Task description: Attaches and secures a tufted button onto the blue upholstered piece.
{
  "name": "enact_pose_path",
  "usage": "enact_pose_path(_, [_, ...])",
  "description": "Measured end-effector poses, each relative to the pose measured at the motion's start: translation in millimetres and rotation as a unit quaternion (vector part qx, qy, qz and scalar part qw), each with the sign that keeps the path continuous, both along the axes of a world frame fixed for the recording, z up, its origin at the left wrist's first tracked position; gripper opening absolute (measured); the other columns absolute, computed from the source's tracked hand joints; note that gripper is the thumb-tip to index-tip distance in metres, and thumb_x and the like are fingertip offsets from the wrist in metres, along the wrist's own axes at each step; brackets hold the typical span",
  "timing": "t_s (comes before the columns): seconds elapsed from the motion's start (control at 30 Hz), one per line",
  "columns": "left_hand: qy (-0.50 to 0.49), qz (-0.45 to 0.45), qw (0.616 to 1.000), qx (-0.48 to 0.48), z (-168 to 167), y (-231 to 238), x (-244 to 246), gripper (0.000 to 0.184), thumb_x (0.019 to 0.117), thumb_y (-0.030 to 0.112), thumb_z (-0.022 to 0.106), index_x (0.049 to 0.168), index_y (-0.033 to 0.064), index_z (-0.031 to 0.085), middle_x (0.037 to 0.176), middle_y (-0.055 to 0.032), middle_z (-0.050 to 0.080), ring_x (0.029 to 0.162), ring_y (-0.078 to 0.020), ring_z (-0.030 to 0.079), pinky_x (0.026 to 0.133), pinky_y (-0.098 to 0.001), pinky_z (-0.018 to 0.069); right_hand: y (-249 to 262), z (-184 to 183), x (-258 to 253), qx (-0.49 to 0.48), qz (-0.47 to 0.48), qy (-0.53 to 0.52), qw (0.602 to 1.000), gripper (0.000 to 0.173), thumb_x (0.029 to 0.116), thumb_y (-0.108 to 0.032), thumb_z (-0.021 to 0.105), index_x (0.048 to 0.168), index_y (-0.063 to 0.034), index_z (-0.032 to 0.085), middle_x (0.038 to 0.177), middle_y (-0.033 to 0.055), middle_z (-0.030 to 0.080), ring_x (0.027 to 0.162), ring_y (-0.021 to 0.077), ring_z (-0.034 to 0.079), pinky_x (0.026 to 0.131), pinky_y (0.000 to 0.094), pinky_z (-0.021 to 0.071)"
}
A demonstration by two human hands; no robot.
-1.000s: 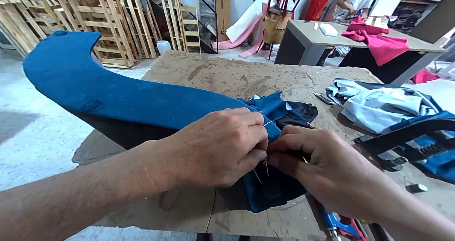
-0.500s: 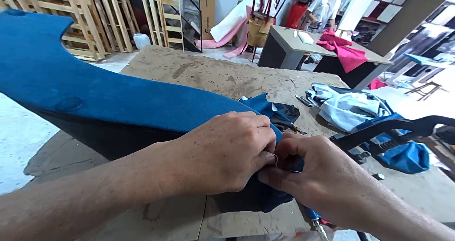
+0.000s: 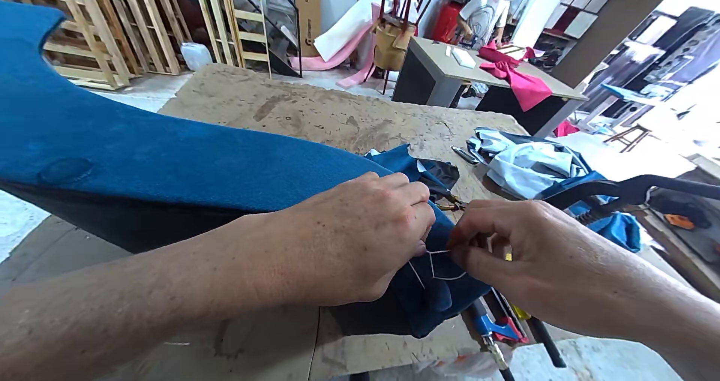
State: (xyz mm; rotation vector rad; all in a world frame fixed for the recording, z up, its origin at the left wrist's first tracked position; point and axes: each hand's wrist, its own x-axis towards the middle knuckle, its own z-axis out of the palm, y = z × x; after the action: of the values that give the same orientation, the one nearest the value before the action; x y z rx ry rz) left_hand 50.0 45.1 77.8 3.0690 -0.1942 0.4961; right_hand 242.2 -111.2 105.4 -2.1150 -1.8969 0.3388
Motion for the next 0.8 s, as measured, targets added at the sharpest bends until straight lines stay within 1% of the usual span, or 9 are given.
enact_pose_path(0.1, [0.004, -0.033, 0.999, -0.009, 2, 8, -5, 0.021, 0.1013, 0.027, 0.052, 0.097, 0.0182, 0.070, 0.098, 0.0058, 0.062, 0.095, -0.0102, 0.059, 0.077, -0.0282, 0.0485, -2, -4, 10, 0.032, -0.006, -0.028, 0.999, 0.007, 0.0874, -0.031, 0.065, 0.083, -0.0336, 0.070, 0.071, -0.0192, 0.063, 0.059, -0.0034, 0.058, 0.048, 0.0205, 0.0487])
enact_pose_path(0.2, [-0.001, -0.057, 0.998, -0.018, 6, 14, -16, 0.023, 0.0931, 0.019, 0.053, 0.100, 0.0192, 0.075, 0.105, 0.0084, 0.066, 0.103, -0.0064, 0.061, 0.084, -0.0238, 0.0533, -6, -11, 23, 0.048, -0.024, -0.027, 0.998, 0.008, 0.0894, -0.033, 0.065, 0.086, -0.0336, 0.072, 0.068, -0.0188, 0.064, 0.057, -0.0032, 0.058, 0.046, 0.0210, 0.0483])
enact_pose_path(0.23, [-0.002, -0.057, 0.998, -0.015, 6, 15, -18, 0.022, 0.0930, 0.018, 0.054, 0.101, 0.0189, 0.075, 0.105, 0.0081, 0.067, 0.103, -0.0062, 0.062, 0.085, -0.0230, 0.0539, -9, -14, 28, 0.047, -0.029, -0.018, 0.998, 0.008, 0.0900, -0.034, 0.065, 0.086, -0.0339, 0.072, 0.068, -0.0184, 0.064, 0.056, -0.0028, 0.058, 0.046, 0.0213, 0.0482])
enact_pose_path(0.33, [0.007, -0.049, 0.999, -0.002, 10, 16, -18, 0.018, 0.0979, 0.024, 0.058, 0.098, 0.0192, 0.076, 0.101, 0.0077, 0.067, 0.099, -0.0051, 0.063, 0.082, -0.0210, 0.0543, -19, -19, 40, 0.046, -0.045, 0.020, 0.998, 0.008, 0.0907, -0.037, 0.065, 0.088, -0.0338, 0.072, 0.068, -0.0168, 0.065, 0.056, -0.0007, 0.060, 0.045, 0.0231, 0.0507])
enact_pose_path(0.43, [0.027, -0.030, 0.998, 0.038, 18, 10, -14, 0.015, 0.0956, 0.025, 0.062, 0.088, 0.0196, 0.073, 0.088, 0.0080, 0.064, 0.086, -0.0058, 0.062, 0.071, -0.0222, 0.0527, -31, -26, 49, 0.083, -0.035, 0.085, 0.992, 0.010, 0.0905, -0.034, 0.063, 0.089, -0.0319, 0.072, 0.068, -0.0145, 0.066, 0.056, 0.0017, 0.062, 0.045, 0.0217, 0.0511])
enact_pose_path(0.53, [0.053, -0.014, 0.992, 0.114, 21, -4, -17, 0.015, 0.0921, 0.022, 0.058, 0.081, 0.0140, 0.064, 0.080, 0.0019, 0.058, 0.078, -0.0152, 0.059, 0.062, -0.0312, 0.0475, -47, -45, 60, 0.121, -0.016, 0.168, 0.978, 0.013, 0.0949, -0.036, 0.062, 0.093, -0.0285, 0.073, 0.075, -0.0100, 0.069, 0.063, 0.0058, 0.065, 0.052, 0.0226, 0.0547])
enact_pose_path(0.63, [0.025, 0.026, 0.987, 0.159, 13, -17, -41, 0.023, 0.0947, 0.021, 0.049, 0.079, 0.0106, 0.062, 0.078, -0.0025, 0.056, 0.074, -0.0210, 0.057, 0.059, -0.0359, 0.0447, -64, -67, 73, 0.153, -0.011, 0.228, 0.962, 0.016, 0.0977, -0.034, 0.064, 0.097, -0.0204, 0.074, 0.083, -0.0054, 0.072, 0.070, 0.0074, 0.068, 0.061, 0.0248, 0.0593])
enact_pose_path(0.73, [-0.007, 0.032, 0.988, 0.153, 0, -31, -59, 0.025, 0.1002, 0.015, 0.045, 0.082, 0.0094, 0.060, 0.082, -0.0058, 0.061, 0.074, -0.0230, 0.059, 0.059, -0.0361, 0.0452, -80, -77, 72, 0.167, 0.000, 0.189, 0.968, 0.019, 0.1000, -0.028, 0.062, 0.099, -0.0127, 0.074, 0.087, -0.0039, 0.071, 0.074, 0.0027, 0.067, 0.065, 0.0227, 0.0584])
enact_pose_path(0.8, [0.001, 0.042, 0.987, 0.155, -6, -34, -65, 0.024, 0.1009, 0.014, 0.044, 0.084, 0.0084, 0.060, 0.084, -0.0074, 0.062, 0.077, -0.0251, 0.060, 0.062, -0.0376, 0.0460, -87, -77, 65, 0.162, 0.016, 0.159, 0.974, 0.020, 0.1009, -0.023, 0.062, 0.100, -0.0074, 0.074, 0.090, 0.0014, 0.072, 0.080, 0.0031, 0.067, 0.072, 0.0235, 0.0588])
